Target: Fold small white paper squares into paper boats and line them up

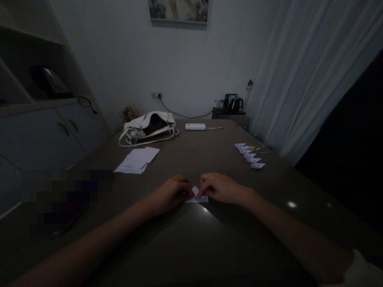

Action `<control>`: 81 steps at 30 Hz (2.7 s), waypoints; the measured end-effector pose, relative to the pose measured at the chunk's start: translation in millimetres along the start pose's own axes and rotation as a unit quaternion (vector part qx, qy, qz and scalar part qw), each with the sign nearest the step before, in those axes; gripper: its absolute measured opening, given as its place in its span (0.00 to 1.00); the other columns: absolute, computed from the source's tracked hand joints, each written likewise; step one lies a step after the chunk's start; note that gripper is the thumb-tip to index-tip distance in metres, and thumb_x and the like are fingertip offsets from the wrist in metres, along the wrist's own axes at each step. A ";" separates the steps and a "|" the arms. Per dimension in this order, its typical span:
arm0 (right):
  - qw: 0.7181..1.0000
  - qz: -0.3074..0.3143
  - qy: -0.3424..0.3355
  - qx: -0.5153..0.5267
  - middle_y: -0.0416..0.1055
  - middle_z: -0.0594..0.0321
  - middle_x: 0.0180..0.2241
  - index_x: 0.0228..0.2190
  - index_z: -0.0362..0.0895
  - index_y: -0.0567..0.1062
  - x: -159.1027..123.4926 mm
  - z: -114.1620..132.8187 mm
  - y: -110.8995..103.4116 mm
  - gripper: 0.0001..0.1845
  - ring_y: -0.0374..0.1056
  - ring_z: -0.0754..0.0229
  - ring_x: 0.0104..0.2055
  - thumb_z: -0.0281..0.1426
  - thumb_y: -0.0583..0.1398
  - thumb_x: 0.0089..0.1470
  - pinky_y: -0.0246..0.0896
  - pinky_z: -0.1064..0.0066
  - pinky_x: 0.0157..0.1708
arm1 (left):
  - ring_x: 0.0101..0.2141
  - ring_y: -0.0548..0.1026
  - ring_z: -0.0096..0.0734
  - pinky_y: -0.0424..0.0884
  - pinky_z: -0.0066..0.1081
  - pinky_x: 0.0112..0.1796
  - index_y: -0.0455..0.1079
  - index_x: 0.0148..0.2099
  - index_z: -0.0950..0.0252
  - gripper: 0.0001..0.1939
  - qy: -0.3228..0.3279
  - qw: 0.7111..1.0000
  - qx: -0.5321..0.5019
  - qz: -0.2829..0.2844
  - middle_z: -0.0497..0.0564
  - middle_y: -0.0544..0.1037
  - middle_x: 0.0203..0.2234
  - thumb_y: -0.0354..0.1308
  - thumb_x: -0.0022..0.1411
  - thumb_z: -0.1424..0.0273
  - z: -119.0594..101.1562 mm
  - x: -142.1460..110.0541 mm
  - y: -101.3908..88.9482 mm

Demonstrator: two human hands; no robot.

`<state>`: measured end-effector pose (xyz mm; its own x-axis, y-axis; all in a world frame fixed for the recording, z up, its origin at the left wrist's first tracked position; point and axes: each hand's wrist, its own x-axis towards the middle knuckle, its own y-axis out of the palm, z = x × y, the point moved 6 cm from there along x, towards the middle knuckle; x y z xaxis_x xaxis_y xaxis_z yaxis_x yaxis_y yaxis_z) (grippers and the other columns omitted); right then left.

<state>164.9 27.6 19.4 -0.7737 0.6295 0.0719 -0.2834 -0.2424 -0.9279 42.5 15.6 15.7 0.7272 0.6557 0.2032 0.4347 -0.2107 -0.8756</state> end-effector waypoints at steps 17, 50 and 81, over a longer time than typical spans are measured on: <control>0.997 0.066 0.041 -0.028 0.69 0.62 0.32 0.34 0.52 0.78 -15.1 -6.4 -16.7 0.17 0.64 0.65 0.32 0.24 0.54 0.50 0.54 0.76 0.31 | 0.37 0.69 0.32 0.60 0.31 0.39 0.74 0.37 0.57 0.17 0.093 0.978 0.158 0.098 0.48 0.75 0.33 0.54 0.49 0.82 -8.8 -11.9 -23.6; 0.974 -0.127 0.061 0.176 0.69 0.63 0.29 0.46 0.45 0.64 0.2 -8.9 -8.4 0.21 0.62 0.66 0.26 0.40 0.56 0.52 0.54 0.76 0.25 | 0.29 0.70 0.27 0.64 0.25 0.29 0.64 0.35 0.66 0.11 -0.094 0.984 -0.111 -0.105 0.49 0.71 0.28 0.48 0.61 0.63 16.5 -4.1 -9.1; 0.896 -0.155 0.035 0.414 0.70 0.62 0.32 0.45 0.45 0.65 7.8 -2.8 10.0 0.18 0.66 0.66 0.30 0.36 0.57 0.52 0.60 0.75 0.28 | 0.41 0.69 0.36 0.64 0.35 0.42 0.63 0.51 0.65 0.18 -0.003 0.995 0.081 -0.057 0.56 0.71 0.42 0.41 0.65 0.63 -9.3 -6.5 -6.6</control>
<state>157.6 32.2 9.6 -0.5557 0.7992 0.2292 -0.8245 -0.4943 -0.2754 39.8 6.0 24.2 0.6747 0.6731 0.3027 0.4218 -0.0152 -0.9066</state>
